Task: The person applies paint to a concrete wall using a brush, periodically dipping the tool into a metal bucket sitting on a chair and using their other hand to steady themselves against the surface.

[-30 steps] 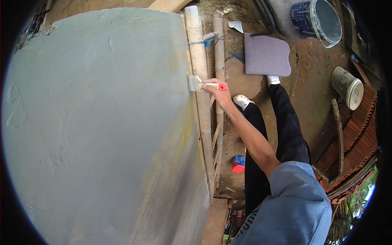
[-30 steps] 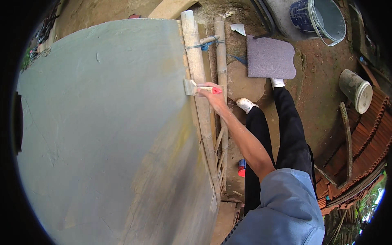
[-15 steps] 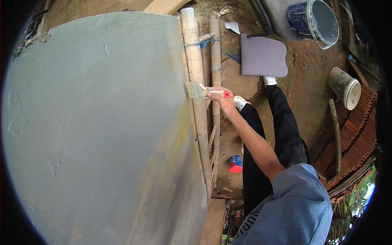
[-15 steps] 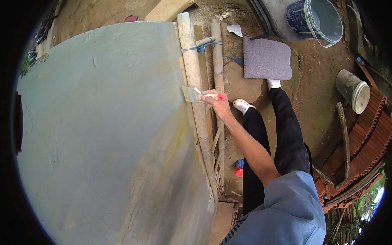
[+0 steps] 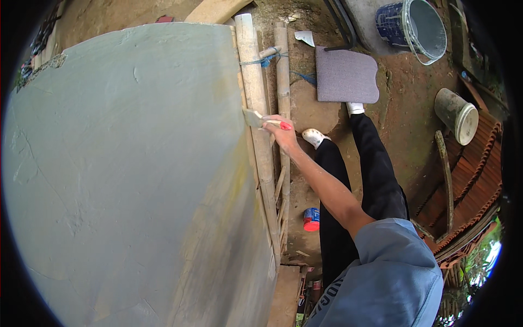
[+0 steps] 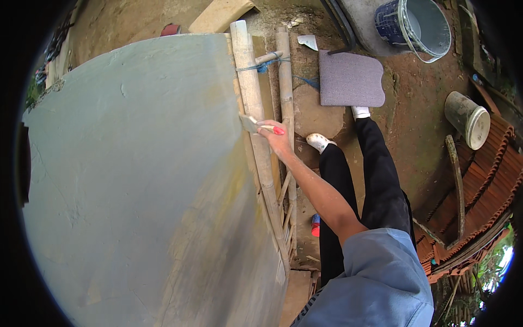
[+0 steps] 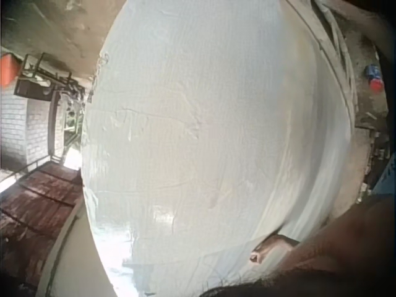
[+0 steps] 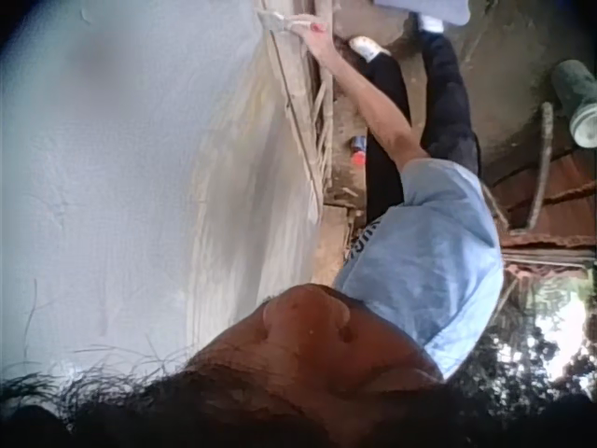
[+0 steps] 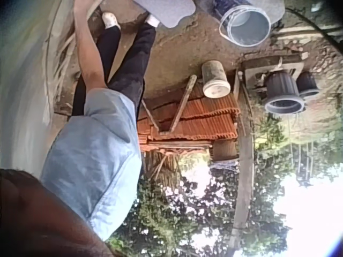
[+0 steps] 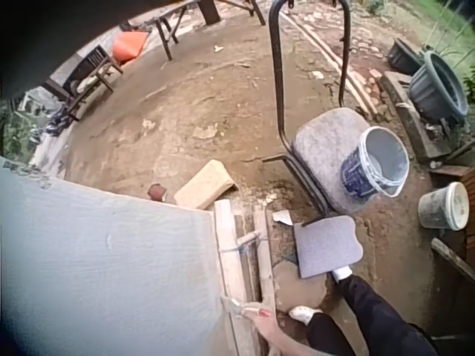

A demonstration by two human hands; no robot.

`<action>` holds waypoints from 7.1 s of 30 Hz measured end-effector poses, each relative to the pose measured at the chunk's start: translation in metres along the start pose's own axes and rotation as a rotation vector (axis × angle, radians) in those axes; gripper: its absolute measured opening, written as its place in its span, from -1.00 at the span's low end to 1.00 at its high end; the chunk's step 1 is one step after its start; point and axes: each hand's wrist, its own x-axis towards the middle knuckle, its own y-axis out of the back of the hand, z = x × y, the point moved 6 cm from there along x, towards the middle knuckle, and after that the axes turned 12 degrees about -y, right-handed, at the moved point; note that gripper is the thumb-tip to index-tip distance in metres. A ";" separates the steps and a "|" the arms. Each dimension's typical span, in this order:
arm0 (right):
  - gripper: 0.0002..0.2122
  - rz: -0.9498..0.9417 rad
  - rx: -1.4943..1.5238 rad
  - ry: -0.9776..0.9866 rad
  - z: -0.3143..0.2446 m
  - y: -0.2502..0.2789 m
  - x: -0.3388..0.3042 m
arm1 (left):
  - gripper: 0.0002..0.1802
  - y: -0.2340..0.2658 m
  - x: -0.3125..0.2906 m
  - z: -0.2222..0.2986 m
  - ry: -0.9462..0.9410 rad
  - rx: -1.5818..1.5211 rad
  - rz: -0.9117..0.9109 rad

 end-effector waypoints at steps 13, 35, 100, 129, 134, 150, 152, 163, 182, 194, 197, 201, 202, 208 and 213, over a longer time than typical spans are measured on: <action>-0.83 0.089 0.261 -0.016 -0.002 -0.006 -0.012 | -0.59 -0.004 0.006 0.004 -0.022 0.016 0.006; -0.92 -0.639 0.271 -0.125 -0.062 -0.074 -0.221 | -0.57 -0.002 0.012 0.000 -0.027 0.029 0.012; -0.78 0.492 -0.227 0.506 -0.455 0.370 -0.077 | -0.31 0.045 0.043 0.009 0.129 0.267 0.063; -0.76 -0.261 0.211 0.258 -0.434 0.163 -0.333 | -0.37 0.126 0.036 0.071 0.510 -0.419 0.020; -0.75 -0.339 0.084 -0.003 -0.313 0.066 -0.373 | -0.11 0.144 -0.042 0.069 0.724 -0.400 -0.363; -0.75 -0.341 0.202 0.110 -0.094 -0.145 -0.379 | 0.21 0.108 -0.151 0.069 0.452 -0.340 -0.555; -0.73 -0.351 0.172 0.152 -0.110 -0.171 -0.415 | 0.20 0.110 -0.148 0.070 0.439 -0.305 -0.536; -0.75 -0.414 0.137 0.169 -0.130 -0.138 -0.455 | 0.23 0.115 -0.152 0.068 0.431 -0.299 -0.545; -0.75 -0.174 0.227 0.069 0.005 -0.090 -0.178 | 0.46 0.120 -0.145 0.064 0.407 -0.190 -0.668; -0.76 -0.359 0.203 0.147 -0.117 -0.184 -0.415 | 0.39 0.119 -0.140 0.063 0.426 -0.270 -0.589; -0.76 -0.396 0.181 0.213 -0.152 -0.209 -0.480 | 0.34 0.117 -0.140 0.070 0.428 -0.273 -0.524; -0.75 -0.515 0.116 0.297 -0.200 -0.250 -0.583 | 0.29 0.118 -0.143 0.072 0.424 -0.305 -0.499; -0.75 -0.564 0.090 0.321 -0.212 -0.262 -0.610 | 0.25 0.118 -0.144 0.070 0.417 -0.327 -0.496; -0.74 -0.962 0.175 0.454 -0.272 -0.306 -0.734 | 0.13 0.119 -0.152 0.063 0.416 -0.348 -0.473; -0.68 -1.071 0.309 0.413 -0.243 -0.303 -0.684 | 0.09 0.122 -0.155 0.060 0.436 -0.354 -0.510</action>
